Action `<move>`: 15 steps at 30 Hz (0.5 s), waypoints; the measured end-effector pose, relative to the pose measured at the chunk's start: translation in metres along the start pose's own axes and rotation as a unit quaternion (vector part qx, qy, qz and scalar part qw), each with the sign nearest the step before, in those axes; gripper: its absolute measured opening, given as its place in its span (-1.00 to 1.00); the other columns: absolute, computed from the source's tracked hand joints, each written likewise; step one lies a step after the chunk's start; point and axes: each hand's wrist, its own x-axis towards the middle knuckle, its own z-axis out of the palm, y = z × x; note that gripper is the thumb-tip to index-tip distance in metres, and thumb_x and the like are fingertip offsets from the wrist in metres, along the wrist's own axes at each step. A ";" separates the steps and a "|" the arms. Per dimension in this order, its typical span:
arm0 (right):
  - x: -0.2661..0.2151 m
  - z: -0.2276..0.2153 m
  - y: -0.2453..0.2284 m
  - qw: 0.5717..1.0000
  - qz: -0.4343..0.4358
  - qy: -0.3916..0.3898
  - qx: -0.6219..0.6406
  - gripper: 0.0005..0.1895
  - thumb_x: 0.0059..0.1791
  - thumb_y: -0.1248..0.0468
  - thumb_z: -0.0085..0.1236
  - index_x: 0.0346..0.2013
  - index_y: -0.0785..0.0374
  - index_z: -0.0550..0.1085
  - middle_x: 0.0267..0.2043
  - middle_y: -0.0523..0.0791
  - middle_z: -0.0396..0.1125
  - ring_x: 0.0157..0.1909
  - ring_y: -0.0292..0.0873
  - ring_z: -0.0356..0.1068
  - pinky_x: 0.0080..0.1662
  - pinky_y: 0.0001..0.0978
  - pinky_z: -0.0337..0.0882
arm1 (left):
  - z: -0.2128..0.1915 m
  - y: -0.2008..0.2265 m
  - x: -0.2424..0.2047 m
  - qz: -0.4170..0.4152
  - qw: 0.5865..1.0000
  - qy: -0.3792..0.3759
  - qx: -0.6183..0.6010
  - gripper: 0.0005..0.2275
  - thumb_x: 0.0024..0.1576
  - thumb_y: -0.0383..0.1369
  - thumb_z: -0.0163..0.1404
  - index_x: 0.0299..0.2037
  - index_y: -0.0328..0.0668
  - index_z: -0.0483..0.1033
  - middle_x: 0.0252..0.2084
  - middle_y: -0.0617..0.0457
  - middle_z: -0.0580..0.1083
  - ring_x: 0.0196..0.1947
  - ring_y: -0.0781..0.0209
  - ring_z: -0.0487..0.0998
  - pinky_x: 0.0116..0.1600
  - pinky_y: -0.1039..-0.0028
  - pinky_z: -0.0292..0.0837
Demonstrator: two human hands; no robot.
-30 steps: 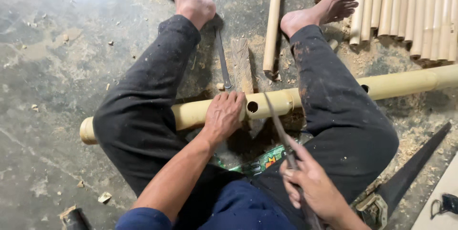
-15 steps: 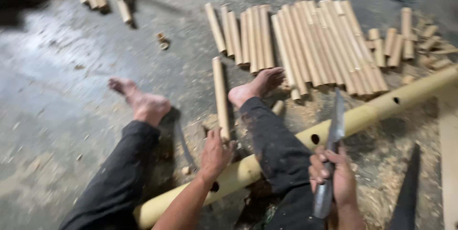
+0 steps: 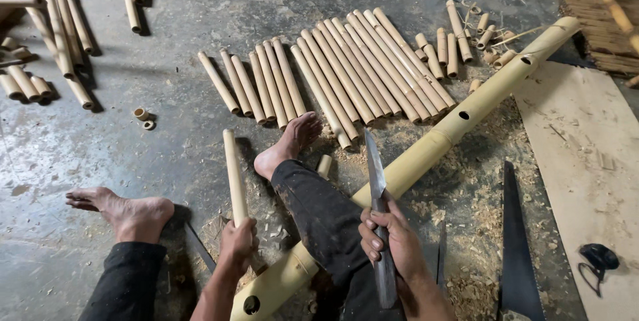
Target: The person carves holes into a bamboo pole using a knife and a file, and marks measurements on the pole with a pencil while sitting on the floor.
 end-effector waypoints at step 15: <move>-0.015 -0.012 0.007 0.999 0.043 0.012 0.001 -0.82 -0.13 0.45 -0.19 -0.25 0.27 0.16 -0.52 -0.12 0.02 -0.75 -0.35 -0.05 -0.79 -0.57 -0.02 | -0.076 -0.113 -0.067 0.272 0.950 0.011 -0.153 -0.60 -0.01 -0.47 -0.01 0.01 -0.19 0.11 -0.16 -0.24 0.46 -0.18 -0.02 0.56 -0.07 0.27 0.48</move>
